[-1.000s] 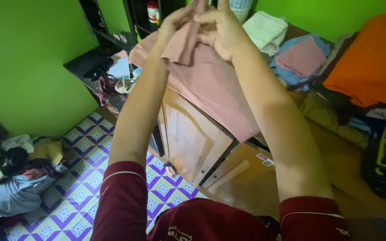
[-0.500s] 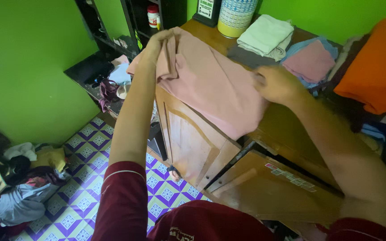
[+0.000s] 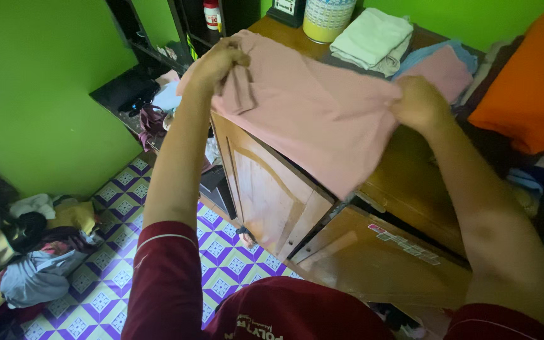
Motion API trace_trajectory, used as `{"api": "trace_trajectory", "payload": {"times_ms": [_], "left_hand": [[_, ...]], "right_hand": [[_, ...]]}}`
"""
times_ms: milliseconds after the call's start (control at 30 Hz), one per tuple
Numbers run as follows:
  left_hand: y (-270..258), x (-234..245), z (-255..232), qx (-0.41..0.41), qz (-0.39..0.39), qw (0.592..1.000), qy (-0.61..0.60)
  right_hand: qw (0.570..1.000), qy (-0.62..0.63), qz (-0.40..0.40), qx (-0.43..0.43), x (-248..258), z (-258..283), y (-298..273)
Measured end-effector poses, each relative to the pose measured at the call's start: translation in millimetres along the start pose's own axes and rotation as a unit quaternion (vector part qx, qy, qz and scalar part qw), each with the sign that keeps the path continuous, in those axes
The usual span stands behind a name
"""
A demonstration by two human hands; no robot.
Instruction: The person folds a pink garment and a pair of black pants by hand on top of a wooden cabinet.
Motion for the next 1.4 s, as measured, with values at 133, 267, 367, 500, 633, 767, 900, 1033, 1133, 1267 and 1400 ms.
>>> {"api": "trace_trajectory", "payload": {"times_ms": [133, 267, 367, 500, 633, 767, 900, 1033, 1133, 1267, 1400], "left_hand": [[-6, -36, -6, 0.094, 0.064, 0.961, -0.250], [-26, -26, -26, -0.043, -0.060, 0.996, 0.041], [-58, -15, -41, -0.114, -0.142, 0.970, 0.163], [-130, -22, -72, -0.198, -0.137, 0.927, 0.288], [-182, -38, -106, -0.129, -0.082, 0.948, 0.280], [-193, -46, -108, -0.218, -0.068, 0.943, 0.243], [-171, -36, -75, -0.176, -0.041, 0.953, 0.242], [-140, -12, -49, -0.277, -0.013, 0.960, 0.041], [-120, 15, -17, -0.047, -0.051, 0.961, -0.268], [-115, 28, 1, 0.058, -0.089, 0.972, -0.209], [-131, 21, -19, 0.082, -0.090, 0.970, -0.209]], "right_hand": [[0.993, -0.058, -0.100, -0.022, 18, 16, -19], [0.981, -0.051, -0.179, 0.055, 47, 57, -51], [0.951, -0.139, -0.263, 0.087, 70, 83, -65], [0.970, 0.082, -0.104, 0.202, 69, 120, -87], [0.952, 0.087, 0.027, 0.291, 64, 161, -104], [0.959, 0.063, 0.097, 0.259, 66, 171, -107], [0.958, 0.053, 0.104, 0.261, 64, 171, -105], [0.960, 0.053, 0.137, 0.240, 58, 164, -99], [0.953, 0.100, 0.140, 0.249, 58, 159, -96], [0.954, 0.119, 0.179, 0.209, 56, 153, -91], [0.943, 0.133, 0.175, 0.250, 53, 152, -92]]}}
Point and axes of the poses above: each hand's wrist, its own y-axis towards the middle knuckle, its own x-axis out of the back of the hand, z = x × y, the point moved 3 cm from there along y, towards the middle knuckle, and after that the axes turned 3 degrees about -y, right-handed, at the moved point
